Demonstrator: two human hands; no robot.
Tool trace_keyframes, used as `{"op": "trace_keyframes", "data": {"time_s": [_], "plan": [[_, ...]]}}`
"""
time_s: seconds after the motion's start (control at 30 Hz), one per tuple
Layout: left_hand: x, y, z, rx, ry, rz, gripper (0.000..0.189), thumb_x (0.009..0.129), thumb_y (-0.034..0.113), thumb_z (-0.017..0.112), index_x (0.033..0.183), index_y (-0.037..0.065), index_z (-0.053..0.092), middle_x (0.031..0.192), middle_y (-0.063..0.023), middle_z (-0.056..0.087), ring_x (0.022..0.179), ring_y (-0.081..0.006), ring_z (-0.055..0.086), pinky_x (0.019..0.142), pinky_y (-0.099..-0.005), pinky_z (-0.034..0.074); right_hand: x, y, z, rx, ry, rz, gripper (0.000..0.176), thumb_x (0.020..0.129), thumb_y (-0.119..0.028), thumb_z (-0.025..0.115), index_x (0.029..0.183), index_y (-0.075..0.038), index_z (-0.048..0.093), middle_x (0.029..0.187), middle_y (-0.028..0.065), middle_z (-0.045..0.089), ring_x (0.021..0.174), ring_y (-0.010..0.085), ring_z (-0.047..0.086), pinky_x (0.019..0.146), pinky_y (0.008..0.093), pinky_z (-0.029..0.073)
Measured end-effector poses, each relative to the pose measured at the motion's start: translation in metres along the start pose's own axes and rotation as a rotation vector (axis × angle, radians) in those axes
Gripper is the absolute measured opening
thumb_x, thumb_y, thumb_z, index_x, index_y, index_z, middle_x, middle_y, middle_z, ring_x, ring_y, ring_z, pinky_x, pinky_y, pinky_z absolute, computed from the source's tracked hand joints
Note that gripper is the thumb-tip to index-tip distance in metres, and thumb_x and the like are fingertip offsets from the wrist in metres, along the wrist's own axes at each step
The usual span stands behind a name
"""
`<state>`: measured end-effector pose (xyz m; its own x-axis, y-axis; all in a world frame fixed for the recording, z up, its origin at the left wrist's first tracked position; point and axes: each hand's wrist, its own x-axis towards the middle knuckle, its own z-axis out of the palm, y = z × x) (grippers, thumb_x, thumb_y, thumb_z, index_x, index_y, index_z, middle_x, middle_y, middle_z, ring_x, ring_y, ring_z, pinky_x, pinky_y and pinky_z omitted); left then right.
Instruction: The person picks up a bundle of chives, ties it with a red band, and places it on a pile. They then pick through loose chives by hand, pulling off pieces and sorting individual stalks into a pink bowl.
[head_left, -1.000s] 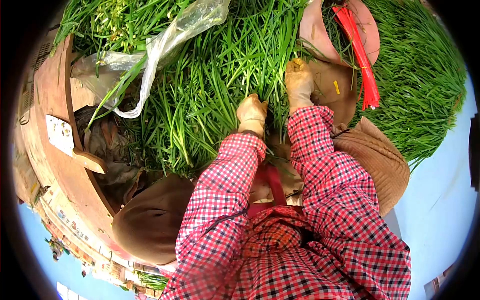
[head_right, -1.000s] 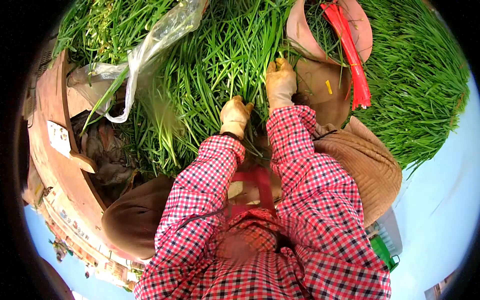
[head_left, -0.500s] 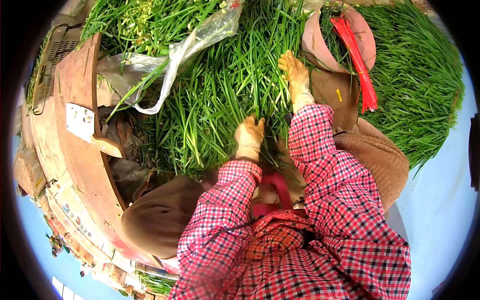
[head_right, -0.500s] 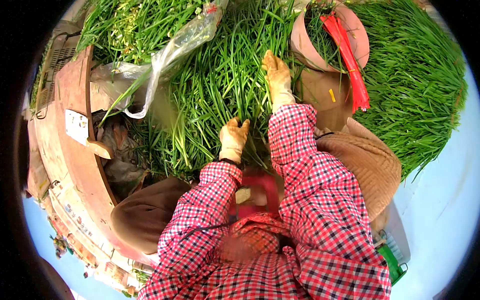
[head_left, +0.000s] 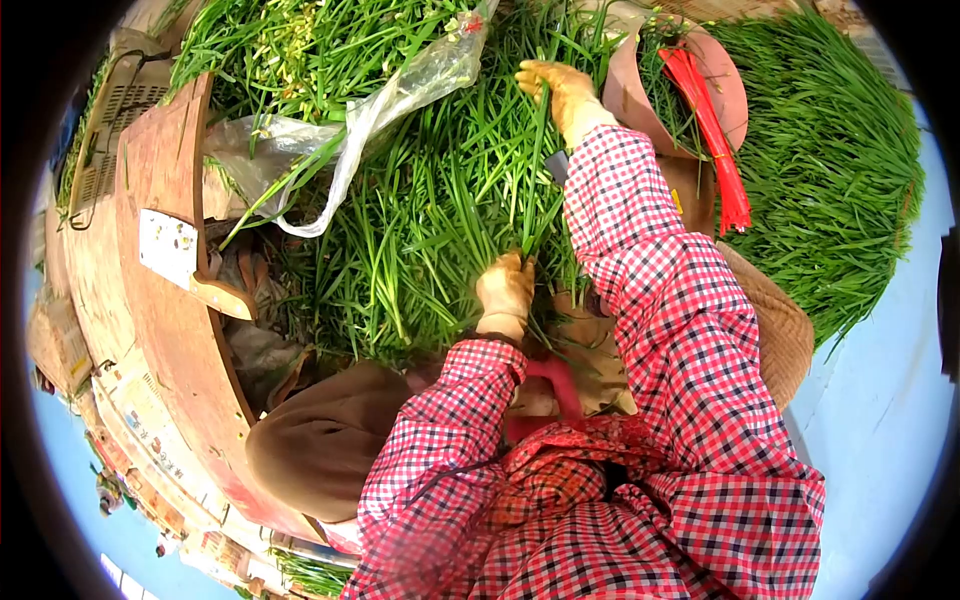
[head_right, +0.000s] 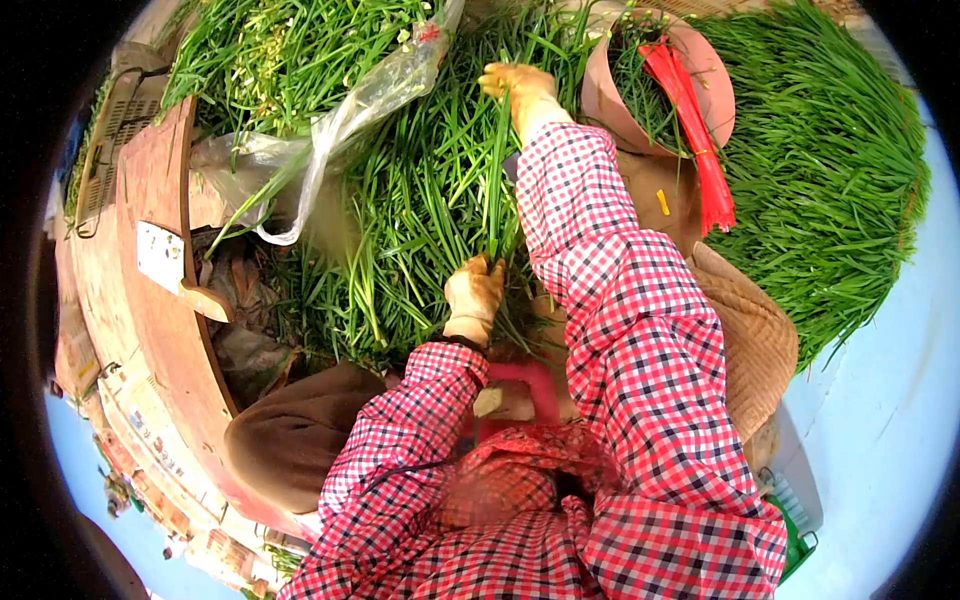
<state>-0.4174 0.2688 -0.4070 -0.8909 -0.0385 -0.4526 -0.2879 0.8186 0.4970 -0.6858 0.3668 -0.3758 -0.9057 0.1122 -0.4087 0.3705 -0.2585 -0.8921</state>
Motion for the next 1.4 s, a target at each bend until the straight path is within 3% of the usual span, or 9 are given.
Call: {"op": "trace_keyframes", "data": {"time_s": [0.2,0.3,0.4,0.53,0.63,0.77,1.2,1.33,1.4], "plan": [[0.016,-0.03,0.003,-0.191,0.034,-0.104,0.035,0.078,0.037,0.065,0.096,0.007,0.064,0.09,-0.0184,0.065,0.085,-0.0368,0.062,0.074,-0.0413,0.05,-0.007,-0.018,-0.017,-0.437,-0.052,-0.104,0.032,0.09,-0.039,0.052,0.108,-0.017,0.066,0.11,-0.0034,0.063,0.105,0.0143,0.053,0.083,0.0295,0.039],[0.022,-0.011,-0.047,-0.238,0.043,-0.175,0.05,0.078,0.035,0.066,0.116,0.004,0.057,0.113,-0.0188,0.06,0.105,-0.0321,0.057,0.09,-0.0376,0.046,-0.026,-0.033,-0.006,-0.447,-0.028,-0.119,0.03,0.089,-0.036,0.054,0.104,-0.014,0.067,0.106,-0.0015,0.065,0.095,0.0157,0.059,0.074,0.0278,0.042],[0.049,-0.004,-0.053,-0.325,0.406,0.044,0.047,0.08,0.029,0.065,0.114,-0.001,0.056,0.11,-0.0211,0.06,0.103,-0.034,0.057,0.091,-0.0381,0.044,-0.026,-0.032,-0.002,-0.322,-0.082,-0.132,0.033,0.091,-0.034,0.051,0.104,-0.007,0.066,0.102,0.0029,0.067,0.083,0.0156,0.064,0.062,0.0234,0.044],[0.085,0.023,-0.075,-0.506,0.516,0.245,0.04,0.081,0.025,0.064,0.108,-0.004,0.059,0.099,-0.0195,0.064,0.091,-0.0311,0.062,0.083,-0.0345,0.048,-0.053,-0.043,0.01,-0.147,-0.269,-0.043,0.037,0.093,-0.035,0.048,0.104,-0.004,0.064,0.104,0.0079,0.067,0.082,0.0159,0.066,0.064,0.023,0.047],[0.096,0.039,-0.087,-0.742,0.338,0.057,0.03,0.084,0.023,0.062,0.098,-0.004,0.063,0.083,-0.0138,0.067,0.074,-0.0193,0.064,0.072,-0.026,0.048,-0.063,-0.047,0.013,-0.113,-0.413,-0.017,0.048,0.093,-0.04,0.046,0.119,-0.001,0.054,0.115,0.0121,0.06,0.097,0.0195,0.06,0.081,0.0282,0.044],[0.093,0.041,-0.087,-1.073,0.169,0.051,0.022,0.087,0.021,0.059,0.091,-0.001,0.065,0.083,-0.0079,0.068,0.073,-0.0121,0.063,0.069,-0.0228,0.047,-0.064,-0.052,0.015,-0.032,-0.378,-0.038,0.037,0.093,-0.033,0.047,0.104,0.0,0.061,0.105,0.0121,0.065,0.088,0.022,0.065,0.069,0.0274,0.049],[0.071,0.032,-0.083,-1.063,0.01,0.049,0.024,0.089,0.02,0.053,0.086,-0.002,0.064,0.075,-0.0064,0.066,0.066,-0.0134,0.06,0.063,-0.0236,0.047,-0.077,-0.031,-0.002,0.061,-0.23,-0.15,0.031,0.093,-0.026,0.05,0.102,0.002,0.06,0.097,0.0147,0.066,0.078,0.0221,0.067,0.064,0.0262,0.049],[0.099,0.013,-0.056,-1.271,0.194,-0.093,0.023,0.09,0.017,0.051,0.086,-0.003,0.063,0.076,-0.0101,0.066,0.061,-0.0163,0.062,0.058,-0.0258,0.051,-0.108,-0.026,-0.005,-0.109,-0.098,-0.643,0.034,0.095,-0.029,0.047,0.093,0.001,0.062,0.09,0.0134,0.067,0.072,0.019,0.066,0.061,0.0251,0.047],[0.104,-0.01,-0.057,-1.096,0.103,-0.244,0.023,0.09,0.016,0.051,0.088,-0.004,0.062,0.078,-0.0117,0.066,0.061,-0.0172,0.063,0.059,-0.0274,0.053,-0.103,-0.037,-0.017,-0.064,0.063,-0.592,0.032,0.094,-0.031,0.048,0.091,-0.003,0.063,0.088,0.0095,0.068,0.072,0.017,0.066,0.064,0.0251,0.047]]}}
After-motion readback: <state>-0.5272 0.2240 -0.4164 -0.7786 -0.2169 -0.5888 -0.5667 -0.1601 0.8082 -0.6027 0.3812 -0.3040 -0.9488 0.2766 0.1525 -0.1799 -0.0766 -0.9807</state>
